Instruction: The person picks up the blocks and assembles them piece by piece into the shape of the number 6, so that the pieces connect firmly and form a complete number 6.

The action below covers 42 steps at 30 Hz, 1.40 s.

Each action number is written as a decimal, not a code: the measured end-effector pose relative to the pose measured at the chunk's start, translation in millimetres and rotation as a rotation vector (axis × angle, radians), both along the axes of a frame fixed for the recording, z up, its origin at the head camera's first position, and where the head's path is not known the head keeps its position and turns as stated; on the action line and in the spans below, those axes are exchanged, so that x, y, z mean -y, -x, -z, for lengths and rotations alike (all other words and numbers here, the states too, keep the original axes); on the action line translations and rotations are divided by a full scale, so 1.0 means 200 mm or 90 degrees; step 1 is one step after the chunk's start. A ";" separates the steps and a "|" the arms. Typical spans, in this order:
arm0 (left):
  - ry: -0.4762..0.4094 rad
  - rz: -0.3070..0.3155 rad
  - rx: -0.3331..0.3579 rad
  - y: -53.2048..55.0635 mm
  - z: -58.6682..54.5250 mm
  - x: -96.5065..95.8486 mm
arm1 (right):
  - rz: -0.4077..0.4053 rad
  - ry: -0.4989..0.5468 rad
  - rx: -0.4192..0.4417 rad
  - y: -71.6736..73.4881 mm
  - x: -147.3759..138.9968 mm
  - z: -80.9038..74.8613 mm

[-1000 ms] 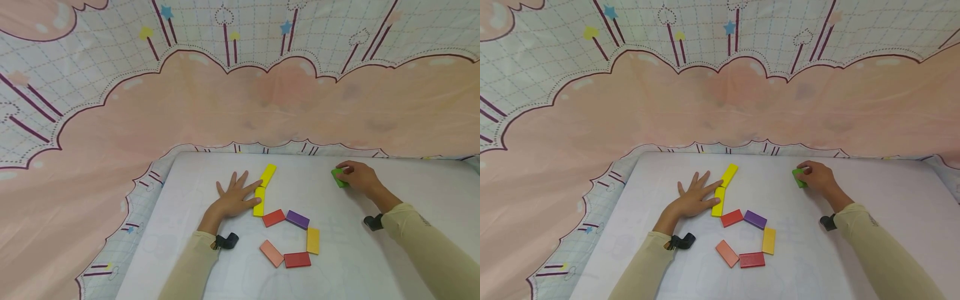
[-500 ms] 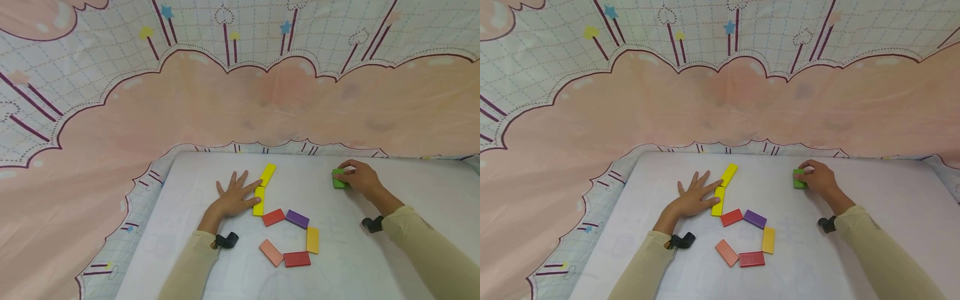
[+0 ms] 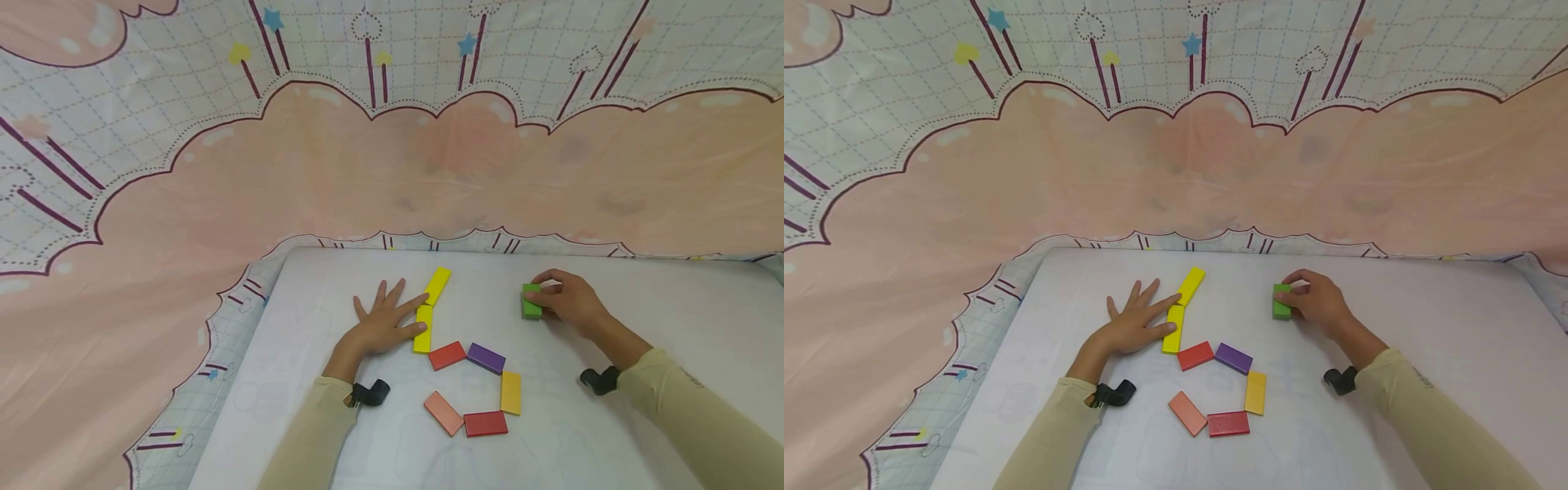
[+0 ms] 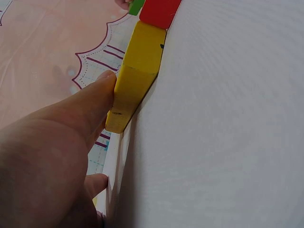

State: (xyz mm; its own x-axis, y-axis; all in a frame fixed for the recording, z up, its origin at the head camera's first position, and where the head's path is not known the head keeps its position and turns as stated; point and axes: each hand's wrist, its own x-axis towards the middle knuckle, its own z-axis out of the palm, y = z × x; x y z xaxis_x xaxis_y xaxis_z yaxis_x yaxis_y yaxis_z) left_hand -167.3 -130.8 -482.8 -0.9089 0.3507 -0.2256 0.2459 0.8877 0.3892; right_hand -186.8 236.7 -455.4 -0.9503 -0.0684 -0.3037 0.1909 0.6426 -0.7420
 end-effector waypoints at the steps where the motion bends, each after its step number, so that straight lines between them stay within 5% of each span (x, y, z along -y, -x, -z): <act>1: 0.000 0.000 0.000 0.00 0.00 0.00 | -0.003 0.007 -0.001 -0.01 0.02 0.00; 14: 0.002 -0.003 0.001 0.01 0.01 0.00 | -0.042 0.103 0.010 -0.14 0.27 -0.04; 42: -0.004 0.002 -0.001 0.02 0.03 0.01 | -0.073 0.165 0.060 -0.38 0.62 -0.04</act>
